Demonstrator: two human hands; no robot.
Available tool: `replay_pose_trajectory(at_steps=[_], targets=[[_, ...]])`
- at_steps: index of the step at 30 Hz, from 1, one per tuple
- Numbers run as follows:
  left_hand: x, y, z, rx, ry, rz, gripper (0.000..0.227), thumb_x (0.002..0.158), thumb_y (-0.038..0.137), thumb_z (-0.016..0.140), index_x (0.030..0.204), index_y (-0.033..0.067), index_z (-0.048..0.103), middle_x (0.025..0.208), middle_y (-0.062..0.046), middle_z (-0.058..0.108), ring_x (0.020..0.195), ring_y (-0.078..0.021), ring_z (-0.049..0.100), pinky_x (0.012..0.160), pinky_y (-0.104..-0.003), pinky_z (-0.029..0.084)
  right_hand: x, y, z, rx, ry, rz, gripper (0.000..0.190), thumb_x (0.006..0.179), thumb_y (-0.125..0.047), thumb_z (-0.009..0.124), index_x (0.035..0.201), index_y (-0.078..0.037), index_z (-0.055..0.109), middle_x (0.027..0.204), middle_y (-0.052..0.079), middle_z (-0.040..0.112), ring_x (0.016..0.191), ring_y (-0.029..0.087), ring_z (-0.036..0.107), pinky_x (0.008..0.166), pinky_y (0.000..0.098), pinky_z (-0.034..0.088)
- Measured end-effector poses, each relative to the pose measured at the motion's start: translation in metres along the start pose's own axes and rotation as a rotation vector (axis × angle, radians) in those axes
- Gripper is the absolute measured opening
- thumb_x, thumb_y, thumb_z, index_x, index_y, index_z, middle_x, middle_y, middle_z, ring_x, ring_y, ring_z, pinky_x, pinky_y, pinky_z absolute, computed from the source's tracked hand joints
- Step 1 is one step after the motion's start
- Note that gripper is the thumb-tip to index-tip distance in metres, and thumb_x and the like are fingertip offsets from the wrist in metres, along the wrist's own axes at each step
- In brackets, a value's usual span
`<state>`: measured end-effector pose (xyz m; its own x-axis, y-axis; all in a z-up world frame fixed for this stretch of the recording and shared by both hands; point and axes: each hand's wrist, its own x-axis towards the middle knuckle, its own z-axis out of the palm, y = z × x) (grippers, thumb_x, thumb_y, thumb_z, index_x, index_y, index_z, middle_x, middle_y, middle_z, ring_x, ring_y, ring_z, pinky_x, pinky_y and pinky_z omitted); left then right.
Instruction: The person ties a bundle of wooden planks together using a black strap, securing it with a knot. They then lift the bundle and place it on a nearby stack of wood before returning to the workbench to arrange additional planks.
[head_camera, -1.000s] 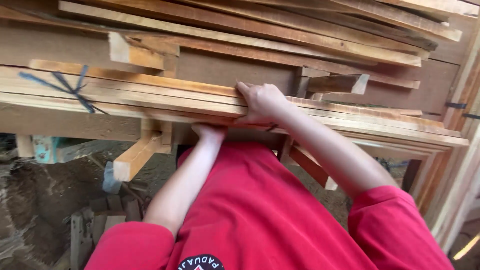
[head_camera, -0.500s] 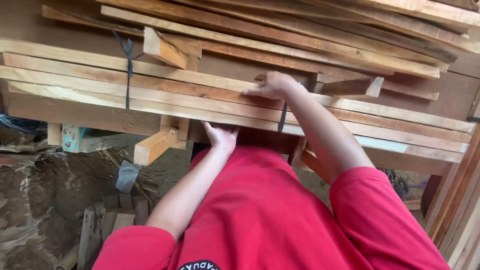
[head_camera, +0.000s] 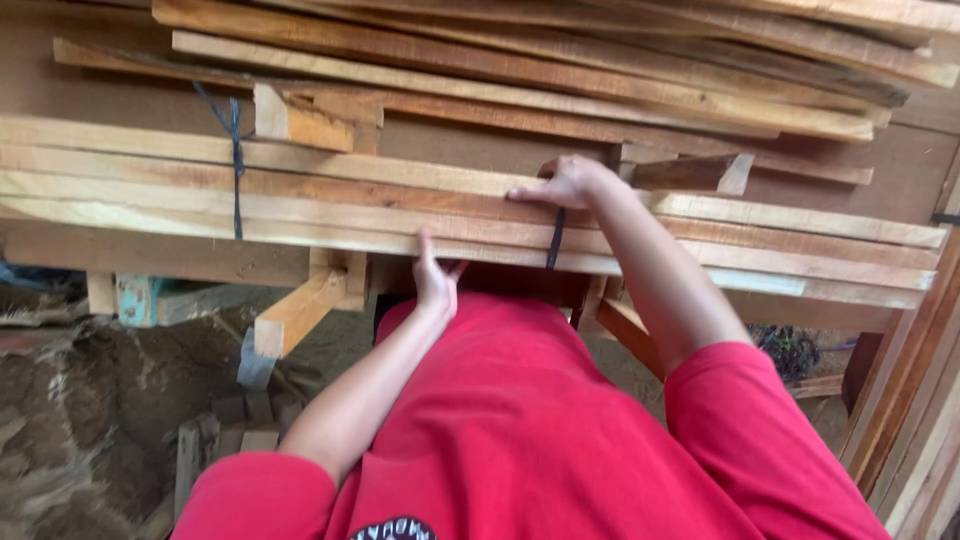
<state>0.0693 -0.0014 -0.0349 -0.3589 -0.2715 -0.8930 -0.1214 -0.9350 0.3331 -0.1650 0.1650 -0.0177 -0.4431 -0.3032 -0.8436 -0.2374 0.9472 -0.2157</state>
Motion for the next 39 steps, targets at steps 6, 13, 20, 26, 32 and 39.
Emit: replay_pose_trajectory(at_steps=[6,13,20,26,32,39], targets=[[-0.004,0.013,0.017,0.204,0.127,0.144,0.087,0.092,0.045,0.079,0.152,0.0029,0.032,0.144,-0.015,0.035,0.135,-0.0317,0.037,0.108,-0.063,0.043,0.004,-0.003,-0.001,0.058,-0.057,0.01,0.101,0.065,-0.097,0.057,0.13,-0.021,0.071,0.132,0.012,0.07,0.134,0.03,0.058,0.11,0.0447,0.049],[0.101,-0.02,-0.058,0.128,0.008,0.115,0.094,0.091,0.057,0.08,0.158,0.0158,0.029,0.157,-0.014,0.034,0.147,-0.0328,0.035,0.121,-0.058,0.034,0.009,-0.007,-0.005,0.106,-0.081,-0.026,0.097,0.065,-0.095,0.061,0.126,-0.02,0.073,0.128,0.013,0.072,0.132,0.031,0.059,0.108,0.0457,0.049],[0.054,0.01,-0.022,0.089,-0.002,0.113,0.087,0.09,0.05,0.082,0.155,0.0156,0.034,0.153,-0.015,0.039,0.145,-0.033,0.038,0.12,-0.06,0.036,0.002,-0.013,-0.01,0.147,-0.109,-0.062,0.102,0.067,-0.096,0.059,0.127,-0.014,0.072,0.129,0.018,0.07,0.132,0.035,0.059,0.111,0.0464,0.047],[0.073,0.0,-0.039,0.066,0.004,0.1,0.093,0.088,0.051,0.085,0.156,0.0138,0.033,0.153,-0.016,0.039,0.144,-0.0337,0.038,0.119,-0.06,0.035,0.003,-0.009,-0.009,0.156,-0.106,-0.053,0.096,0.066,-0.093,0.062,0.123,-0.017,0.075,0.126,0.017,0.072,0.13,0.033,0.06,0.108,0.0444,0.049],[0.078,0.01,-0.044,0.067,0.038,0.146,0.093,0.086,0.049,0.087,0.155,0.0136,0.035,0.15,-0.017,0.039,0.142,-0.0352,0.039,0.118,-0.064,0.033,-0.014,-0.022,-0.014,0.112,-0.118,-0.054,0.104,0.065,-0.097,0.061,0.129,-0.015,0.071,0.13,0.017,0.07,0.132,0.032,0.06,0.109,0.0432,0.049],[0.084,0.012,-0.052,0.088,-0.01,0.121,0.09,0.089,0.051,0.085,0.154,0.0131,0.036,0.148,-0.017,0.04,0.142,-0.037,0.039,0.117,-0.062,0.034,0.015,-0.016,-0.003,0.159,-0.093,-0.095,0.104,0.063,-0.096,0.065,0.127,-0.015,0.072,0.127,0.017,0.071,0.13,0.033,0.061,0.108,0.0457,0.05]])
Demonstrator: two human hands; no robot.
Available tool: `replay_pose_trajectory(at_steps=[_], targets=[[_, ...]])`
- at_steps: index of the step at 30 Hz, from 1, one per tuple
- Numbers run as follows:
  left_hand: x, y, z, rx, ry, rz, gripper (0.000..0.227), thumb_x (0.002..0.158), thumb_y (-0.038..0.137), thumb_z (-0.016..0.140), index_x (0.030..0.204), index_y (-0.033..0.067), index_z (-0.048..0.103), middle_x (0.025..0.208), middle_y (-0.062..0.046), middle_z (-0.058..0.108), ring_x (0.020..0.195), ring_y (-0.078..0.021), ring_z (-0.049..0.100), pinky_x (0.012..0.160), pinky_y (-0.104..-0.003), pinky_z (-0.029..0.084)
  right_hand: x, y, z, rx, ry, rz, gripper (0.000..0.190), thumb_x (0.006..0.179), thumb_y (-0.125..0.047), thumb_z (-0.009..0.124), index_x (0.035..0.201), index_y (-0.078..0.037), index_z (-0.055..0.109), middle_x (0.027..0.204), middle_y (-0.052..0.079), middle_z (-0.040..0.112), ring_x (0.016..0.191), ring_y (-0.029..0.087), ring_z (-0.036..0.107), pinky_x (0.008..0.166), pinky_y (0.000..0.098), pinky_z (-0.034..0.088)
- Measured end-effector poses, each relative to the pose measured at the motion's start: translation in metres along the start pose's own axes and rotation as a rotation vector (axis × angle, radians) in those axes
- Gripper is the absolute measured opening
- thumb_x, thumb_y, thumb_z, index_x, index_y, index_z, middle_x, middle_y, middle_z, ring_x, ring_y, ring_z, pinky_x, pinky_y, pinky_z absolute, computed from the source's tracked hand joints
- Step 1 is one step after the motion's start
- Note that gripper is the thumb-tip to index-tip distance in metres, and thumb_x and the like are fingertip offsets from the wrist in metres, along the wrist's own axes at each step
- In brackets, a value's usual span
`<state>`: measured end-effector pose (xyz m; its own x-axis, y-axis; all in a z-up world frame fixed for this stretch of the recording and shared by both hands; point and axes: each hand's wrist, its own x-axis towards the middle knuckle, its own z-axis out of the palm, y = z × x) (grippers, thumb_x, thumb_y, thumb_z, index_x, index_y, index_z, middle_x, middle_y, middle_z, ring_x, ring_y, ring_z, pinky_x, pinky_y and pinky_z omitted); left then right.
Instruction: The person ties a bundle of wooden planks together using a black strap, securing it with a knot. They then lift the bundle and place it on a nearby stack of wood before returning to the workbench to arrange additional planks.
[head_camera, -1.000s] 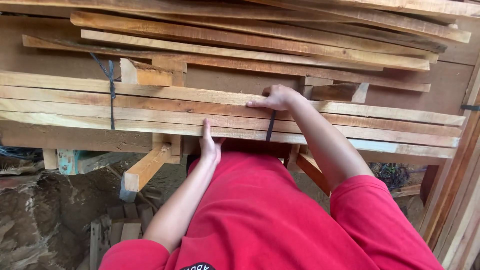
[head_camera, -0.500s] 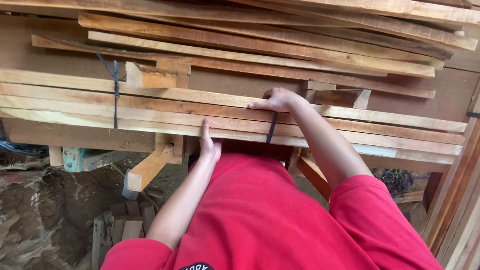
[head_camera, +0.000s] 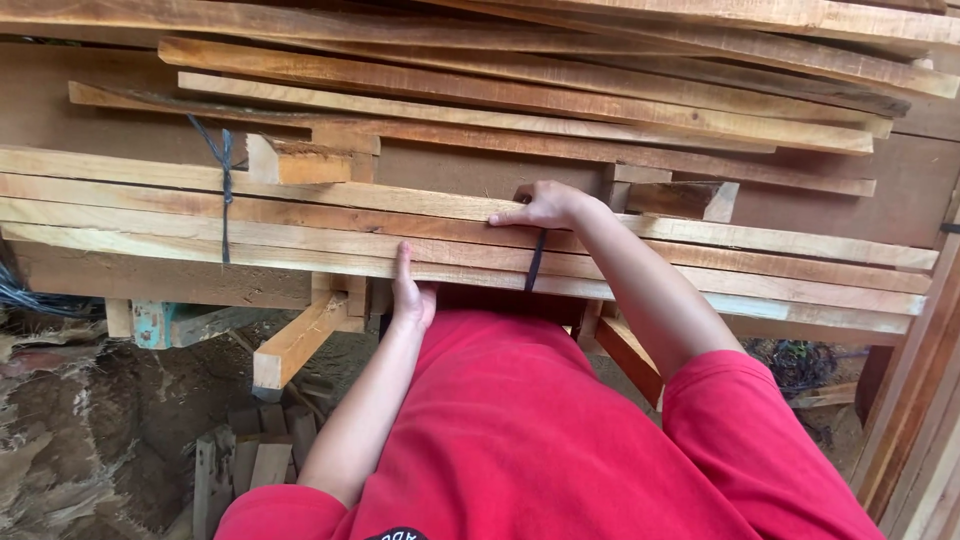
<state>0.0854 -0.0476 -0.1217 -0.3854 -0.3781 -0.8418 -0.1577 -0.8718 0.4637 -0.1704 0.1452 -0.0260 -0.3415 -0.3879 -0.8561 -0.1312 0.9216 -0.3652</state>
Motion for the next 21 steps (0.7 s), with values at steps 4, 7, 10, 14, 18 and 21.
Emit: replay_pose_trajectory(at_steps=[4,7,10,14,18,21], targets=[[-0.021,0.004,0.016,-0.012,0.016,-0.028,0.091,0.086,0.053,0.084,0.154,0.0151,0.037,0.151,-0.016,0.04,0.143,-0.0355,0.039,0.119,-0.06,0.034,-0.011,-0.006,0.002,-0.113,0.008,-0.022,0.103,0.057,-0.096,0.07,0.129,-0.022,0.07,0.125,0.011,0.073,0.127,0.03,0.063,0.107,0.0441,0.05],[-0.02,0.006,0.016,-0.007,-0.012,-0.024,0.091,0.087,0.055,0.083,0.154,0.0157,0.037,0.152,-0.017,0.04,0.143,-0.0353,0.041,0.119,-0.059,0.035,-0.022,-0.013,-0.004,-0.14,0.089,-0.034,0.096,0.059,-0.094,0.071,0.124,-0.023,0.072,0.119,0.007,0.075,0.123,0.028,0.066,0.104,0.0442,0.052],[-0.02,0.008,0.017,0.002,-0.031,-0.019,0.09,0.088,0.056,0.082,0.154,0.0152,0.038,0.152,-0.017,0.041,0.143,-0.0359,0.041,0.119,-0.059,0.035,-0.031,-0.017,-0.009,-0.151,0.168,-0.048,0.09,0.064,-0.093,0.067,0.121,-0.024,0.073,0.115,0.005,0.077,0.119,0.029,0.069,0.102,0.046,0.053],[-0.012,0.003,0.009,-0.021,-0.068,-0.032,0.088,0.089,0.057,0.08,0.154,0.017,0.039,0.153,-0.016,0.042,0.143,-0.0342,0.042,0.119,-0.057,0.037,-0.005,0.001,0.006,-0.148,0.084,0.01,0.094,0.066,-0.1,0.055,0.127,-0.03,0.072,0.124,0.006,0.074,0.126,0.029,0.064,0.106,0.045,0.051],[0.005,-0.005,-0.006,-0.046,-0.103,-0.061,0.089,0.086,0.06,0.081,0.153,0.0183,0.039,0.148,-0.015,0.045,0.139,-0.0312,0.045,0.118,-0.053,0.039,-0.013,-0.006,0.003,-0.042,0.004,-0.017,0.1,0.068,-0.095,0.057,0.129,-0.017,0.071,0.131,0.017,0.07,0.134,0.034,0.058,0.112,0.0478,0.046],[0.009,-0.013,-0.008,-0.055,-0.106,-0.087,0.088,0.085,0.062,0.081,0.151,0.0192,0.041,0.146,-0.014,0.047,0.137,-0.0313,0.046,0.118,-0.053,0.039,-0.031,-0.007,-0.001,0.024,0.01,-0.038,0.102,0.07,-0.094,0.057,0.129,-0.013,0.071,0.128,0.02,0.071,0.132,0.037,0.059,0.112,0.0495,0.046]])
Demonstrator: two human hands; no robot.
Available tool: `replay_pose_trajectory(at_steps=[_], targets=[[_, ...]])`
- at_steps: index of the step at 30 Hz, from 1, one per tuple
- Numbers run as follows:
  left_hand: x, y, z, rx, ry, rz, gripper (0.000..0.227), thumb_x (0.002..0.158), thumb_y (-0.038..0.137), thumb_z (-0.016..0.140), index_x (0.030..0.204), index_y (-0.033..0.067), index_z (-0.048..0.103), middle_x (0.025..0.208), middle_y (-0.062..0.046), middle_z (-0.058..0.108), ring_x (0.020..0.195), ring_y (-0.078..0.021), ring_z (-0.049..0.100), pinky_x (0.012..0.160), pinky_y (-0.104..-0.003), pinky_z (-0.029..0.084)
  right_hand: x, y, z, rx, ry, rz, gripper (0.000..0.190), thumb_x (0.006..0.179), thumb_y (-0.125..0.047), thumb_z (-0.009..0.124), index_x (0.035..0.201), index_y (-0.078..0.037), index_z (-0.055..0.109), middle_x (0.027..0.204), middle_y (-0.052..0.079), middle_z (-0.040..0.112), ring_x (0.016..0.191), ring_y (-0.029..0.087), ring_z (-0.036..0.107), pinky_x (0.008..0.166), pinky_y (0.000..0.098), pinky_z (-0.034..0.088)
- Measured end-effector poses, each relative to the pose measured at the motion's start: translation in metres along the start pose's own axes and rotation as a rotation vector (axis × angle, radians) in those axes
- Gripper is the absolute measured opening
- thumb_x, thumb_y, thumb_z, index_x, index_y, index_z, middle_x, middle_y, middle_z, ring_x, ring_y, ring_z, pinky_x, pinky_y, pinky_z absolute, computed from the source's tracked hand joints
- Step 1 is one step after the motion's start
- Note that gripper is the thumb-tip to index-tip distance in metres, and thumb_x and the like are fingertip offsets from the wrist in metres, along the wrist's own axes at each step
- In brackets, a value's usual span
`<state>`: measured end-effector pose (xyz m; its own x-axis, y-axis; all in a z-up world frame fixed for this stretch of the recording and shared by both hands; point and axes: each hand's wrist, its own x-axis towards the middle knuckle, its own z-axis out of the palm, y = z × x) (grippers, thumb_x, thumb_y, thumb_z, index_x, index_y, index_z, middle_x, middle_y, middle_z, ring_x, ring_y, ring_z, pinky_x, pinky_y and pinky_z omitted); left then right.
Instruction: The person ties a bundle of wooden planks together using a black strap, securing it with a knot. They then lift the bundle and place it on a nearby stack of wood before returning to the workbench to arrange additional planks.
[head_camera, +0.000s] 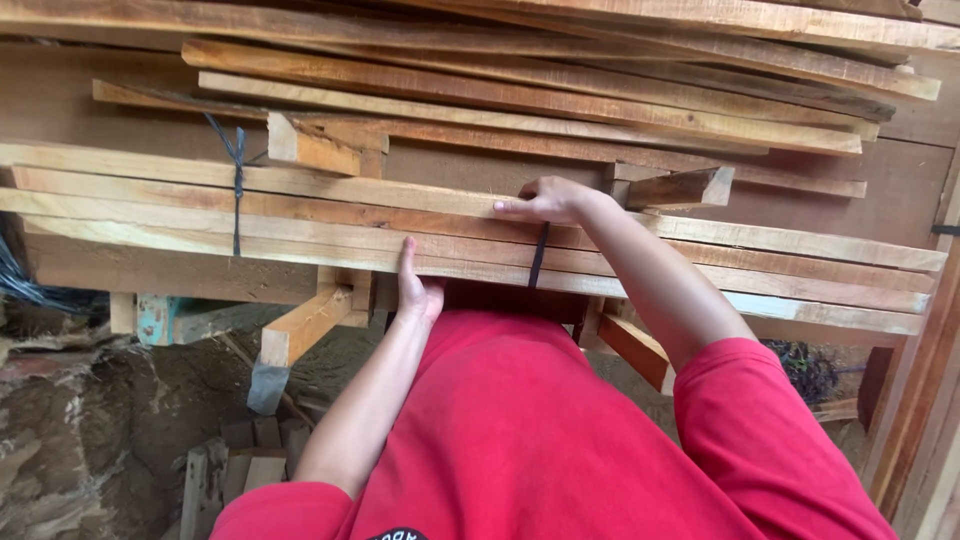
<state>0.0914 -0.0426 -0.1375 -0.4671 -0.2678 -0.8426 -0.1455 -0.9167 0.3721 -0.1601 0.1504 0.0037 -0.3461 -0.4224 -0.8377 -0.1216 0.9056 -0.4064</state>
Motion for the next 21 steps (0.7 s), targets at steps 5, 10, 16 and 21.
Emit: replay_pose_trajectory(at_steps=[5,10,16,21], targets=[[-0.018,0.011,0.008,0.007,-0.002,-0.011,0.09,0.085,0.061,0.079,0.153,0.0183,0.039,0.148,-0.015,0.045,0.138,-0.0321,0.044,0.118,-0.053,0.037,-0.01,-0.002,0.003,0.002,-0.006,-0.045,0.104,0.075,-0.096,0.047,0.129,-0.01,0.071,0.127,0.023,0.07,0.132,0.039,0.058,0.112,0.0501,0.046],[-0.022,0.014,0.01,-0.003,0.007,-0.052,0.091,0.087,0.063,0.077,0.155,0.0198,0.035,0.152,-0.014,0.041,0.14,-0.0307,0.042,0.12,-0.051,0.035,0.003,0.008,0.004,0.026,-0.005,-0.061,0.097,0.079,-0.091,0.051,0.127,-0.01,0.072,0.123,0.022,0.072,0.129,0.039,0.06,0.109,0.0506,0.047],[-0.031,0.023,0.026,-0.005,0.018,-0.067,0.093,0.087,0.063,0.075,0.157,0.0195,0.033,0.156,-0.015,0.038,0.144,-0.0321,0.04,0.122,-0.052,0.033,-0.001,-0.005,-0.005,-0.001,0.002,-0.008,0.095,0.074,-0.094,0.054,0.125,-0.016,0.074,0.122,0.016,0.073,0.128,0.034,0.062,0.108,0.0466,0.048],[-0.028,0.025,0.02,0.049,-0.005,-0.069,0.099,0.087,0.066,0.074,0.161,0.0205,0.026,0.16,-0.015,0.032,0.145,-0.0321,0.037,0.122,-0.052,0.033,0.005,-0.001,-0.008,0.045,-0.066,0.004,0.099,0.073,-0.093,0.054,0.129,-0.013,0.071,0.128,0.02,0.071,0.132,0.037,0.058,0.112,0.0482,0.045]])
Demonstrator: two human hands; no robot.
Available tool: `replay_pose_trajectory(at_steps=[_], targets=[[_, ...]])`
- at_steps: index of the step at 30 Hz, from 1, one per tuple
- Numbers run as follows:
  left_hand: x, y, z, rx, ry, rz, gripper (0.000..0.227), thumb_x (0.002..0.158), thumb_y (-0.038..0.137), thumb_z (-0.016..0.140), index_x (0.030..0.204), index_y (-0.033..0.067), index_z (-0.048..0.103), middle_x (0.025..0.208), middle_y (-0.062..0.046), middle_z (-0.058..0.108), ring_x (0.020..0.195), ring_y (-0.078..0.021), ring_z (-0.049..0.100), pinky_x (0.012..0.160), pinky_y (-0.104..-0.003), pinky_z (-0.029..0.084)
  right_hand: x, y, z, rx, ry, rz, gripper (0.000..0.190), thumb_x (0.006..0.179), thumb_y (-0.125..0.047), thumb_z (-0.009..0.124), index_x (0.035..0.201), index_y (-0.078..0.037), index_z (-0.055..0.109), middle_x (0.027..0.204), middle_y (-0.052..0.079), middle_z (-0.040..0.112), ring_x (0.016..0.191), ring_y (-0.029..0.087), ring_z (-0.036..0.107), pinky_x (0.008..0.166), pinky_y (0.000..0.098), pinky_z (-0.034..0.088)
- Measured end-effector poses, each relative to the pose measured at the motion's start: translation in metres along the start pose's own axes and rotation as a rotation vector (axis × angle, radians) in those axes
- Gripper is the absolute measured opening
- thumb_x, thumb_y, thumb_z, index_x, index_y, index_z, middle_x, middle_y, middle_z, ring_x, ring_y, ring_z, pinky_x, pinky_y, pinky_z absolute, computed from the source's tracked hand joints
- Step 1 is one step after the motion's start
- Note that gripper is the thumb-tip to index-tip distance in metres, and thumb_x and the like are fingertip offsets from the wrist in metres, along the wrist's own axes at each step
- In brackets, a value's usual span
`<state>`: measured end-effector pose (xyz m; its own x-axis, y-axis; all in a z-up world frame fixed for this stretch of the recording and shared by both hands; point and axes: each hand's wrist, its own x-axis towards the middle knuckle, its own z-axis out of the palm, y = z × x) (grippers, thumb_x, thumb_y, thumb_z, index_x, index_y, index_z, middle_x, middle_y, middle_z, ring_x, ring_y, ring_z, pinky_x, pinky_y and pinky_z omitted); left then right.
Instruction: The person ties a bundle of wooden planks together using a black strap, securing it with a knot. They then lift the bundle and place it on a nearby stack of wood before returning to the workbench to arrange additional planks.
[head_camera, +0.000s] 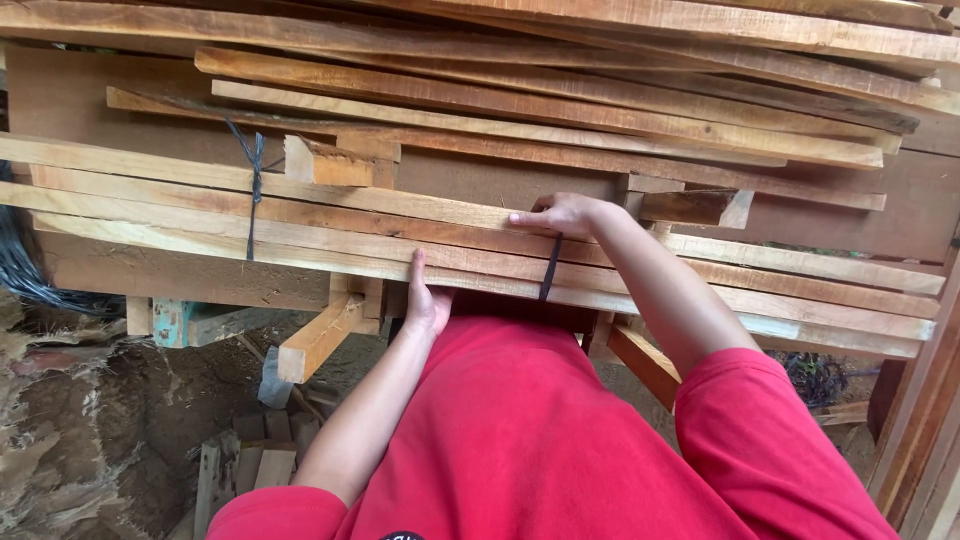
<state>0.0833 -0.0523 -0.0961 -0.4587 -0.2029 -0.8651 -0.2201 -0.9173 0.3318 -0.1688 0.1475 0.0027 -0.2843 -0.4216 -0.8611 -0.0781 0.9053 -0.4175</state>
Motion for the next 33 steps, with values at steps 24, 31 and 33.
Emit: replay_pose_trajectory(at_steps=[24,31,33], targets=[[-0.005,0.004,0.012,-0.01,-0.089,0.008,0.1,0.09,0.071,0.065,0.163,0.0204,0.02,0.165,-0.016,0.028,0.148,-0.0349,0.034,0.125,-0.053,0.03,-0.022,0.032,-0.003,-0.16,0.014,0.094,0.1,0.063,-0.091,0.068,0.125,-0.013,0.073,0.121,0.02,0.073,0.125,0.036,0.064,0.103,0.0475,0.052],[0.029,-0.021,-0.031,-0.044,-0.128,-0.007,0.108,0.085,0.078,0.064,0.164,0.0201,0.018,0.167,-0.016,0.026,0.151,-0.0357,0.031,0.126,-0.053,0.027,-0.01,0.049,0.002,-0.126,0.041,0.043,0.089,0.069,-0.084,0.072,0.121,-0.012,0.075,0.112,0.022,0.074,0.116,0.038,0.067,0.096,0.0474,0.053],[0.015,-0.012,-0.033,-0.076,-0.133,-0.036,0.115,0.081,0.086,0.064,0.165,0.0211,0.019,0.167,-0.015,0.027,0.151,-0.0363,0.031,0.127,-0.053,0.026,-0.013,0.049,0.005,-0.091,0.031,0.035,0.089,0.071,-0.081,0.072,0.123,-0.009,0.073,0.113,0.025,0.073,0.117,0.04,0.067,0.096,0.0494,0.052]])
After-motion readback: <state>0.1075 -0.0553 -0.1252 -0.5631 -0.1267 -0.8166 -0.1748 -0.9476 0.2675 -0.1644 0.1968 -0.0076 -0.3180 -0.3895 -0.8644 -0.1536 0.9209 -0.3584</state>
